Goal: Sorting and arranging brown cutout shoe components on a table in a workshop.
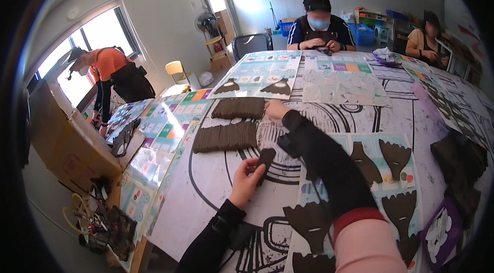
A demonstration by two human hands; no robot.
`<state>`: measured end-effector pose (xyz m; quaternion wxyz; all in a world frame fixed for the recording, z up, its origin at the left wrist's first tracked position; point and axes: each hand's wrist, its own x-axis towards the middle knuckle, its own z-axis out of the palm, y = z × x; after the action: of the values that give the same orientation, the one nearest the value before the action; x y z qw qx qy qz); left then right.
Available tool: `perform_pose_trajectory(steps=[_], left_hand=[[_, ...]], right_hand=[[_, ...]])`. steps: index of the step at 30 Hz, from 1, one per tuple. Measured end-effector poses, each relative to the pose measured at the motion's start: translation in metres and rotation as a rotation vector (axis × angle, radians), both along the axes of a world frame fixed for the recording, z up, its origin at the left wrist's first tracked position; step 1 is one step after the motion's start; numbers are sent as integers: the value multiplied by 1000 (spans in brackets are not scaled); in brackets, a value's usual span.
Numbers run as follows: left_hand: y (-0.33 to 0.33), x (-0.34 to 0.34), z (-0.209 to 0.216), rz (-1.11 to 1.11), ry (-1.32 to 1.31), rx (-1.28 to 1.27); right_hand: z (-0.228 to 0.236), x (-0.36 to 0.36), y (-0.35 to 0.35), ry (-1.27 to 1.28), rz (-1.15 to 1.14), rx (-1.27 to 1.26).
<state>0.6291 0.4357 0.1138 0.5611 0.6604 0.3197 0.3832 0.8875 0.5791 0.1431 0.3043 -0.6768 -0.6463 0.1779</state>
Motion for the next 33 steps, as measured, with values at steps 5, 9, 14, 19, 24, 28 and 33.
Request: perform_pose_trajectory(steps=[5, 9, 14, 19, 24, 28, 33], left_hand=[[6, -12, -2, 92, -203, 46], [-5, -5, 17, 215, 38, 538], [-10, -5, 21, 271, 90, 676], [-3, -13, 15, 438, 100, 671], [-8, 28, 2, 250, 43, 643], [-5, 23, -10, 220, 102, 621], [10, -28, -14, 357, 242, 587]], right_hand=[[50, -48, -60, 435, 296, -644], [70, -62, -122, 518, 561, -928], [66, -61, -133, 686, 684, -887], [34, -44, -82, 1013, 260, -481], [-96, 108, 21, 610, -136, 251], [-124, 101, 79, -115, -237, 294], [-52, -46, 70, -862, 12, 409]])
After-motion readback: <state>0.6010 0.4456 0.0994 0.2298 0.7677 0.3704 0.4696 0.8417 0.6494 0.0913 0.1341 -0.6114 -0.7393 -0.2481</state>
